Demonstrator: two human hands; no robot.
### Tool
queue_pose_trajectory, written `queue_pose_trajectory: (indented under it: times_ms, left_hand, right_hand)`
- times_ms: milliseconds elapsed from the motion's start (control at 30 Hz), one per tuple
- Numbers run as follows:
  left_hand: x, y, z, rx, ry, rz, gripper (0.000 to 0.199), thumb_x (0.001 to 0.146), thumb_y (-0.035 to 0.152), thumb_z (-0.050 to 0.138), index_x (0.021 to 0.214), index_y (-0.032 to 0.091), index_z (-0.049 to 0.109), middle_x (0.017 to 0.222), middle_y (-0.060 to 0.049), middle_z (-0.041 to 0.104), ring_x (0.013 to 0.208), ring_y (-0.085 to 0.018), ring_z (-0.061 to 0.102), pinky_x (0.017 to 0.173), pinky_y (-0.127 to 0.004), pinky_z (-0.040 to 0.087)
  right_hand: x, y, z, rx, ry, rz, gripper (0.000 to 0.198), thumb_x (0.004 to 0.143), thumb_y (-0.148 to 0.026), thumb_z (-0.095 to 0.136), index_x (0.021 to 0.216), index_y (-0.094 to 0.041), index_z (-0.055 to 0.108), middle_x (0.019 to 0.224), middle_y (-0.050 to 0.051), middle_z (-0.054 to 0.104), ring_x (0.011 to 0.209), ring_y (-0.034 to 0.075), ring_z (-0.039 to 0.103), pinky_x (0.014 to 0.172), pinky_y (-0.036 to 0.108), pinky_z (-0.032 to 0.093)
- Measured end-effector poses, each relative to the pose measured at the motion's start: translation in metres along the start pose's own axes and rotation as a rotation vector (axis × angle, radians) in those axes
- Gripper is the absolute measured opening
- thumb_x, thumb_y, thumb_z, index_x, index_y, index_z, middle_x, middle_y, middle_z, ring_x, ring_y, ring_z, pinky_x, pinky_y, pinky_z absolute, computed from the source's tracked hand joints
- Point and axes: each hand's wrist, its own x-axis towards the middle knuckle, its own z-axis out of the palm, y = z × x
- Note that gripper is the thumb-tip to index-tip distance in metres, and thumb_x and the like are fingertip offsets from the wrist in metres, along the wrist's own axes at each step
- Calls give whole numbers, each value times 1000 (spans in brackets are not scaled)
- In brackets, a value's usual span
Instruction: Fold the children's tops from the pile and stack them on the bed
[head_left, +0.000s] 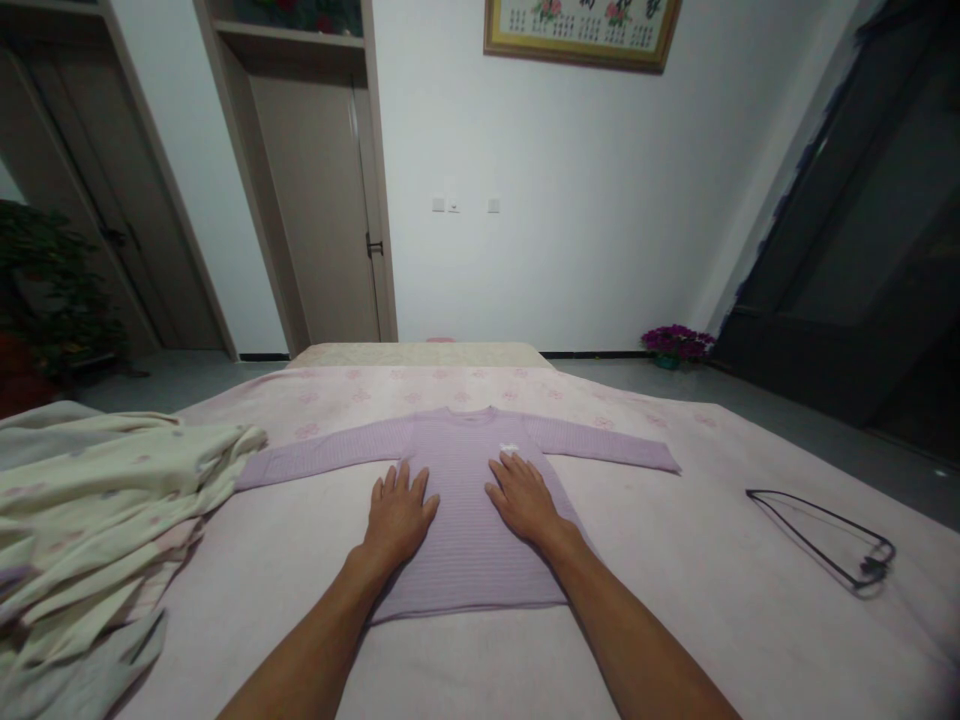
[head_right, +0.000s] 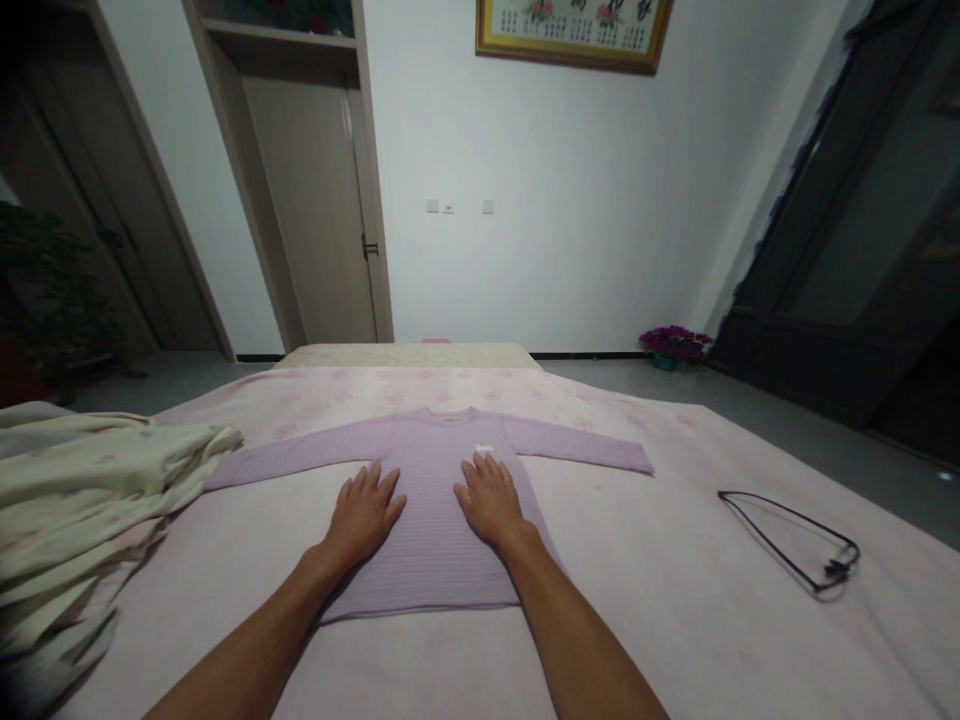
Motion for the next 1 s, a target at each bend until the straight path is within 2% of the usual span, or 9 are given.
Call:
queue_pose_trajectory:
  times_ms: [367, 1000]
  left_hand:
    - [-2, 2, -7, -12, -8, -11, 55, 98, 48, 40, 147, 23, 48, 156, -16, 40, 143, -36, 35, 115, -55, 25]
    - [-1, 0, -4, 3, -9, -4, 56, 99, 48, 39, 148, 23, 47, 155, -17, 40, 144, -36, 35, 115, -54, 25]
  right_hand:
    - [-1, 0, -1, -12, 3, 0, 53, 101, -44, 38, 148, -19, 45, 159, 12, 35, 149, 28, 24, 120, 46, 16]
    - [-2, -2, -3, -13, 16, -11, 53, 101, -43, 39, 147, -18, 46, 159, 13, 35, 149, 27, 25, 120, 46, 16]
